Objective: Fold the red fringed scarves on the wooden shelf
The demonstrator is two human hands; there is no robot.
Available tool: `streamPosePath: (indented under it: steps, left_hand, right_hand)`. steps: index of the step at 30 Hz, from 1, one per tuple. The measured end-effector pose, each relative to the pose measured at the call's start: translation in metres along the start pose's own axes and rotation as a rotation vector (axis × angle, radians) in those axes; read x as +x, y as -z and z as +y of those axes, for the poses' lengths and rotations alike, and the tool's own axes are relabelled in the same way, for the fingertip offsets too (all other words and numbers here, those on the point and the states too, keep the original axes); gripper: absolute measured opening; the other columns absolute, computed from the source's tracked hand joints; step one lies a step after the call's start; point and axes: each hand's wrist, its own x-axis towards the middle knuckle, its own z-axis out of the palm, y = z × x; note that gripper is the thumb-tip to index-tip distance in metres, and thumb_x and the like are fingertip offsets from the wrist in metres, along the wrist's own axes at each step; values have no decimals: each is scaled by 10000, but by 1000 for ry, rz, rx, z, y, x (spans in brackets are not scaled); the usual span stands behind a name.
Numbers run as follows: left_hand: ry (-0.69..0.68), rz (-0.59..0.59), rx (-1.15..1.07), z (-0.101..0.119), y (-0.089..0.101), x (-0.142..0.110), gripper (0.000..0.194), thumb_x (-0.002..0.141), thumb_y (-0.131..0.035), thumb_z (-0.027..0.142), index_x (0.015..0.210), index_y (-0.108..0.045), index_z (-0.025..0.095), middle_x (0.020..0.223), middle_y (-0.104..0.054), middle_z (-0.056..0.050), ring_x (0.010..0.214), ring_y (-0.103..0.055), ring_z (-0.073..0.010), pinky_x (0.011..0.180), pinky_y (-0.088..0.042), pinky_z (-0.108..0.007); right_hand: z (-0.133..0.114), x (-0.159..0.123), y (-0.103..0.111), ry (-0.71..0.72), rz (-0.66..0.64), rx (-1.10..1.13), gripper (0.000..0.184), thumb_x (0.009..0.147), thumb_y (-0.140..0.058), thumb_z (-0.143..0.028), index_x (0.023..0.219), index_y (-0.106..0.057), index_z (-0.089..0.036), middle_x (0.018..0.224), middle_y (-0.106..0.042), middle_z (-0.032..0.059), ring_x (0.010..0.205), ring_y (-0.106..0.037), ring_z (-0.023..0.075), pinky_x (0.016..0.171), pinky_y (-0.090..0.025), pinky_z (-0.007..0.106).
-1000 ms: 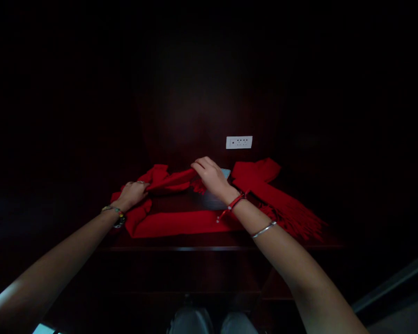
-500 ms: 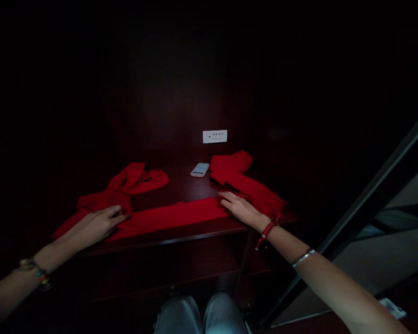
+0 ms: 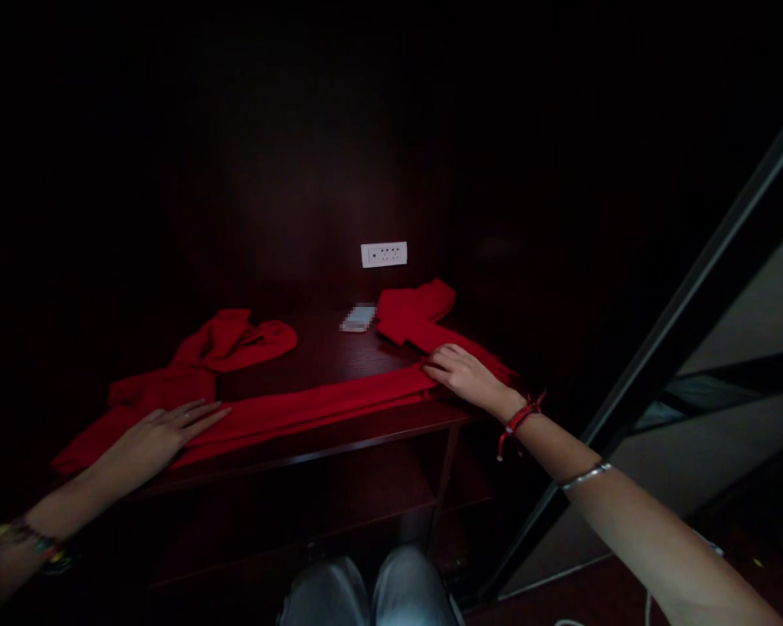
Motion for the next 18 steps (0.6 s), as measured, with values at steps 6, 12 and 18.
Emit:
streamPosePath:
  steps: [6,12,18]
  left_hand:
    - [25,-4,1,6,-3,2,506,789,-317,87,1265,-421,224,1259,-474,-92,1150,-430,-271,813,-423,-417]
    - [-111,87,-108,25,5,19,485,781,-371,116,1245,-443,233,1295,-437,-71,1173,-410,-238,953,-334,-446]
    - [-36,43,-304,32,0,25,567,755,-283,17,1275,-402,209,1247,-490,-71,1037,-535,-171,900,-428,-342]
  right_hand:
    - [-18,-8,-21,-156,-168,262,601,659,-490,-73,1245,-393,-165,1287,-342,136,1183,-347,234,932,-363,389]
    - [-40,19,-4,-128,-84,109,592,692,-504,-116,1254,-321,-148,1223,-433,139,1178,-361,252,1002,-220,509]
    - [-51,35,0,-156,68,-97,444,733,-454,-90,1173,-416,-126,1233,-428,177,1190,-353,269,999,-228,503]
